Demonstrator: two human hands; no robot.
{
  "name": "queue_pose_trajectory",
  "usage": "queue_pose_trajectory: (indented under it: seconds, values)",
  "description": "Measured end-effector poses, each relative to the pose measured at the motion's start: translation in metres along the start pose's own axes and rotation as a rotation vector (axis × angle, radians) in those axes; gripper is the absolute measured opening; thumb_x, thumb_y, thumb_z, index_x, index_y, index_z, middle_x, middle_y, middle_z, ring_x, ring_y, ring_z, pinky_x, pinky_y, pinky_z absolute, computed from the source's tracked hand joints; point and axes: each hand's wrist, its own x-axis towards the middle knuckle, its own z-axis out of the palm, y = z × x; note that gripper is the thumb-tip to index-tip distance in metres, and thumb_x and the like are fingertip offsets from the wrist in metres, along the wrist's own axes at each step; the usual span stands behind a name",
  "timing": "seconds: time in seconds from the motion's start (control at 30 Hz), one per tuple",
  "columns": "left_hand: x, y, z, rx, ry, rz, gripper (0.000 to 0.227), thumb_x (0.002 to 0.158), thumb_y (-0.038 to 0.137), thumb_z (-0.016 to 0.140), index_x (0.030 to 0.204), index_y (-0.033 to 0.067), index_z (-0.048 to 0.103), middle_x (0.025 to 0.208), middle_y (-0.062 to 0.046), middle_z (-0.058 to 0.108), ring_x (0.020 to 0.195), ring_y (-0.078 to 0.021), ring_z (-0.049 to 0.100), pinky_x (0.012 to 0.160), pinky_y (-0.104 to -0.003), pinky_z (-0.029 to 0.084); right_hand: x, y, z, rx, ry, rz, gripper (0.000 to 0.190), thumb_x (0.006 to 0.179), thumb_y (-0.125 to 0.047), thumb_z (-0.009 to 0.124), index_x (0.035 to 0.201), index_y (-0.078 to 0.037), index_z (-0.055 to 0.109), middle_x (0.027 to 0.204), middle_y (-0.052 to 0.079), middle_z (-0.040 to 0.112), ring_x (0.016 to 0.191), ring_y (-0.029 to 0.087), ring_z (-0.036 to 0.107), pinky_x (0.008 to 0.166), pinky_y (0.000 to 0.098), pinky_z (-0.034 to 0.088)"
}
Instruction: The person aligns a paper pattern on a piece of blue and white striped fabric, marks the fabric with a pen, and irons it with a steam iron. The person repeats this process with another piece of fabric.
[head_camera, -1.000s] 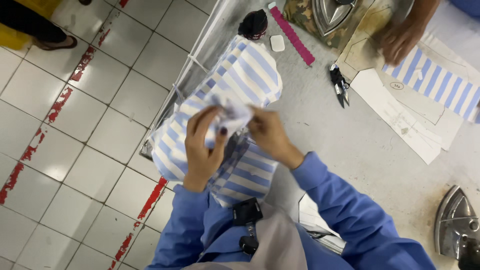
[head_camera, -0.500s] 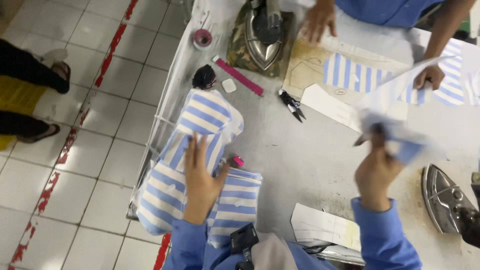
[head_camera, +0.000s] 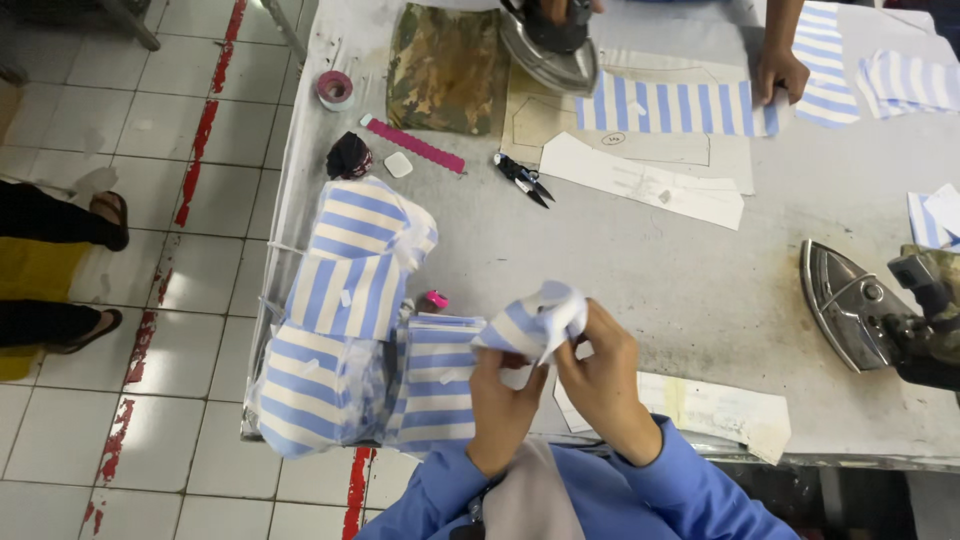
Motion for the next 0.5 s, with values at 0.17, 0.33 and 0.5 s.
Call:
queue_pose_trajectory:
  seconds: [0.17,0.33,0.5]
  values:
    - [-0.001,0.072,-0.011,0.001,0.070,0.380,0.048,0.070,0.011,0.076,0.101,0.0083,0.040,0.109,-0.011,0.040,0.102,-0.0273,0.045,0.089,-0.038,0.040,-0.003,0.013,-0.024,-0.018,0.290,-0.248,0.030,0.076,0.000,0.061,0.057,-0.004,0.038,0.060,0.005,0.036,0.049,0.013,0.026,0.046,0.0273,0.021]
    - [-0.005,0.023,0.048,-0.340,-0.370,0.124,0.052,0.059,0.014,0.086,0.106,0.0096,0.064,0.098,-0.004,0.069,0.096,-0.0188,0.066,0.083,-0.032,0.052,-0.004,0.038,-0.060,0.029,0.307,-0.330,0.021,0.073,-0.004,0.075,0.054,-0.005,0.064,0.049,0.000,0.049,0.037,0.012,0.039,0.037,0.0184,0.038]
    - [-0.015,0.090,0.080,-0.108,-0.305,-0.164,0.016,0.077,0.019,0.070,0.078,0.0089,0.058,0.065,-0.001,0.062,0.059,-0.0108,0.056,0.056,-0.026,0.044,0.024,0.026,-0.127,-0.054,0.251,-0.203,0.018,0.061,0.012,0.037,0.070,0.001,0.048,0.067,0.008,0.045,0.053,0.016,0.030,0.048,0.0275,0.023]
